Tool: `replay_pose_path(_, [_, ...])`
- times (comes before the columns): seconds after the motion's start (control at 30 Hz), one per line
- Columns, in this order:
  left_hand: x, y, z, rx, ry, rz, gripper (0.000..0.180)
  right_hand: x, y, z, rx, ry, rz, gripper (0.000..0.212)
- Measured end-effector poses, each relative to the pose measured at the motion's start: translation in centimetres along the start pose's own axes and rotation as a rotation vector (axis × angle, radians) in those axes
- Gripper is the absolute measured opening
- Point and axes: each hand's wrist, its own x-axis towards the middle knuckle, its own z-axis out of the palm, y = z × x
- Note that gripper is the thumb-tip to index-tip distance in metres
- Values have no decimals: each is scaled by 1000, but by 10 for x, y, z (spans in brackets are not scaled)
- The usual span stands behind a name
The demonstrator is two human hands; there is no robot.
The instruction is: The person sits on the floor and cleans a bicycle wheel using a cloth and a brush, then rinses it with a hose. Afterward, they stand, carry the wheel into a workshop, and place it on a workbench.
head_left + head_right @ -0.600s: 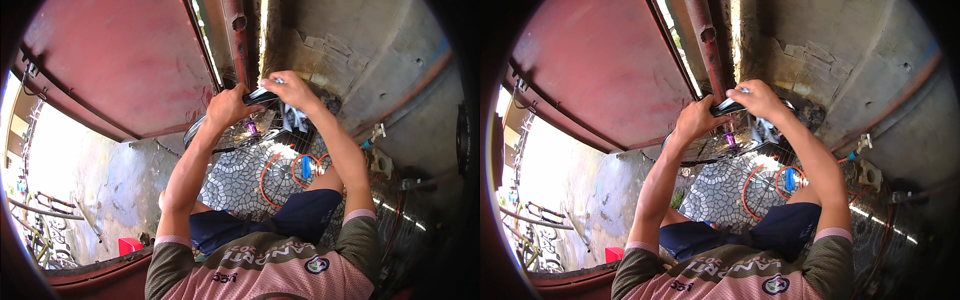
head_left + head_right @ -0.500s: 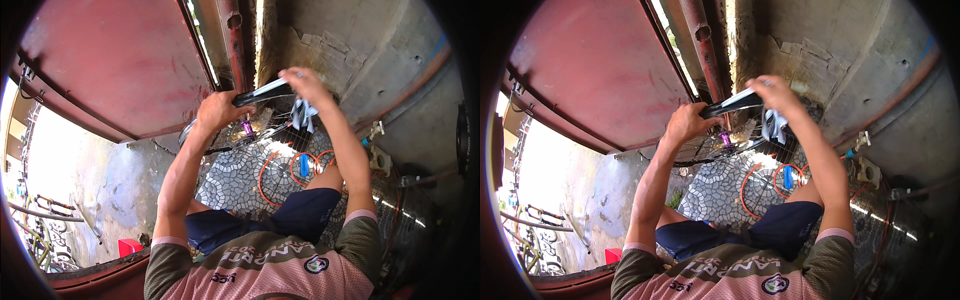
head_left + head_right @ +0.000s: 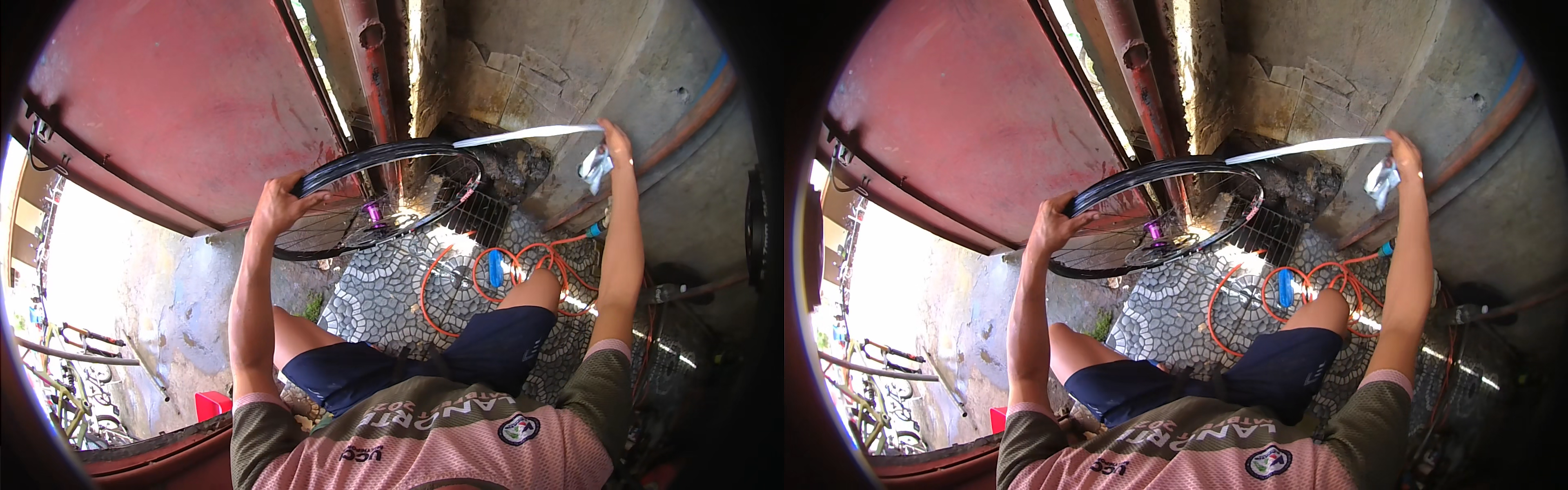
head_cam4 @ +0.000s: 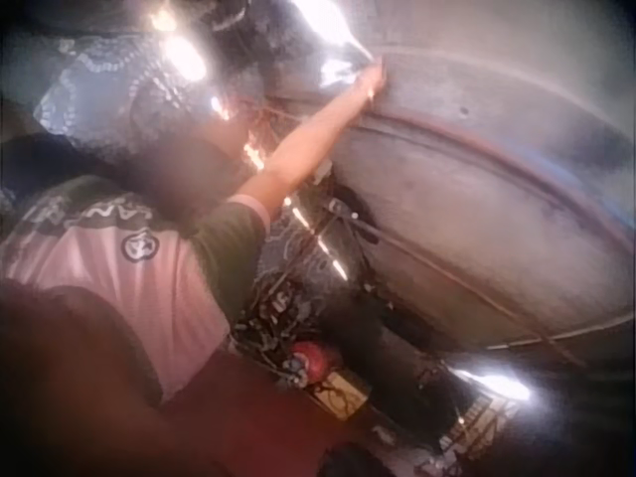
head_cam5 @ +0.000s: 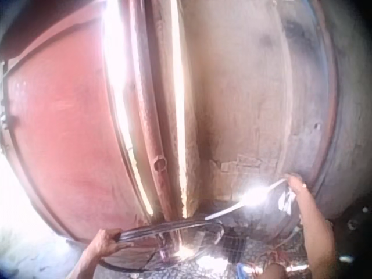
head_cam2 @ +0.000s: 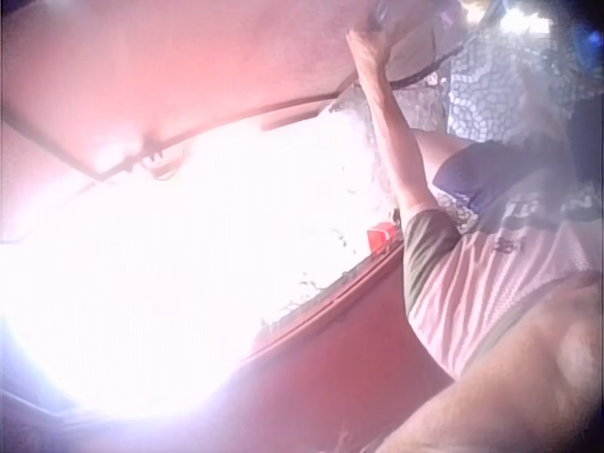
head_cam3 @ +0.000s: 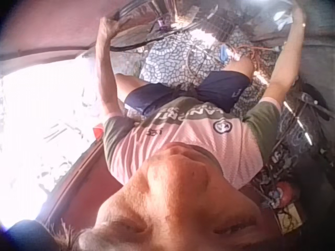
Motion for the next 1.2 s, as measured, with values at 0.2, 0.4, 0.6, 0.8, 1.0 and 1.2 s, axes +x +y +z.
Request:
replay_pose_path(0.2, [-9, 6, 0, -100, -33, 24, 35, -1, 65, 14, 650, 110, 241, 21])
replay_pose_path(0.4, [-16, 4, -4, -30, -8, -24, 32, -77, -11, 124, 302, -276, 91, 29])
replay_pose_path(0.6, [-10, 11, 6, -26, -1, 22, 35, -173, -66, 205, -976, -558, -487, 94])
replay_pose_path(0.8, [-20, 13, 6, -24, 71, 49, 35, -180, -51, 219, -651, -1028, -397, 67])
replay_pose_path(1.0, [-44, -43, 26, -145, 190, 1, 35, -206, -70, 237, -482, -877, -563, 55])
replay_pose_path(1.2, [-63, -66, 49, -157, 138, -32, 43, -260, -135, 269, -709, -827, -636, 41])
